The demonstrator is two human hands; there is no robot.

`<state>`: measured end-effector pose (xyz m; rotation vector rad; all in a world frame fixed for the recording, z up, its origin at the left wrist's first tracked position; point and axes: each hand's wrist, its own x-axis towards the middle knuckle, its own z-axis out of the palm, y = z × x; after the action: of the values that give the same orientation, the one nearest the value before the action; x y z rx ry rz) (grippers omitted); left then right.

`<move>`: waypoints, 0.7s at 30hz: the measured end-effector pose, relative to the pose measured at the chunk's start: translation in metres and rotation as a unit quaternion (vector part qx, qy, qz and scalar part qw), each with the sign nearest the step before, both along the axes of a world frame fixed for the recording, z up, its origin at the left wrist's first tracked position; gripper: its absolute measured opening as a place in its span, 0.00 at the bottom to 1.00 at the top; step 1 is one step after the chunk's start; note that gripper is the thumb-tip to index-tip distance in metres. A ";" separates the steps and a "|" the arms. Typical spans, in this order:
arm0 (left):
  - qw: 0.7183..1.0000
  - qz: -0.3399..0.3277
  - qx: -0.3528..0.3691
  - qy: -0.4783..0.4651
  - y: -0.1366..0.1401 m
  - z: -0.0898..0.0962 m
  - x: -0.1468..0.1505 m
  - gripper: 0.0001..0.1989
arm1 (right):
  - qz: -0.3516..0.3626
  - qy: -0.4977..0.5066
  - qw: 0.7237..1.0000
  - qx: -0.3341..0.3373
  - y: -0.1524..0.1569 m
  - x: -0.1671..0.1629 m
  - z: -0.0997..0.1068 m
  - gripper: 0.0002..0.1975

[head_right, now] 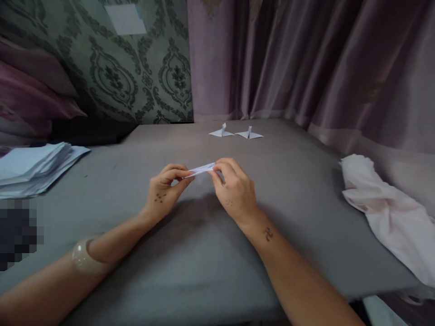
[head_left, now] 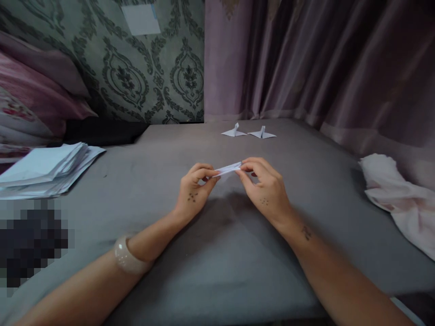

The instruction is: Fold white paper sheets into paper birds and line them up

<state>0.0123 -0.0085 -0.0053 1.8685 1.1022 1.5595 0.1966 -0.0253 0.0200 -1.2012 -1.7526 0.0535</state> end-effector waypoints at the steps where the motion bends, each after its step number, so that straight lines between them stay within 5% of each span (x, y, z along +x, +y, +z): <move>1: 0.998 -0.009 -0.049 -0.045 0.001 0.000 0.001 0.01 | -0.002 0.020 1.000 0.008 0.001 0.000 0.000 0.04; 5: 0.940 -0.072 -0.246 -0.223 0.002 0.000 0.005 0.08 | 0.008 0.108 0.994 -0.023 0.000 -0.004 0.000 0.05; 10: 0.880 -0.154 -0.315 -0.320 0.000 0.001 0.010 0.11 | 0.069 0.096 0.992 -0.040 -0.006 -0.013 -0.002 0.05; 21: 0.891 -0.202 -0.298 -0.278 -0.007 0.005 0.012 0.09 | 0.065 0.118 0.990 -0.029 -0.009 -0.017 -0.002 0.06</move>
<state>0.0241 -0.0152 -0.0006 1.0495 0.7408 1.2072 0.1794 -0.0345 0.0176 -1.0742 -1.6263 0.3136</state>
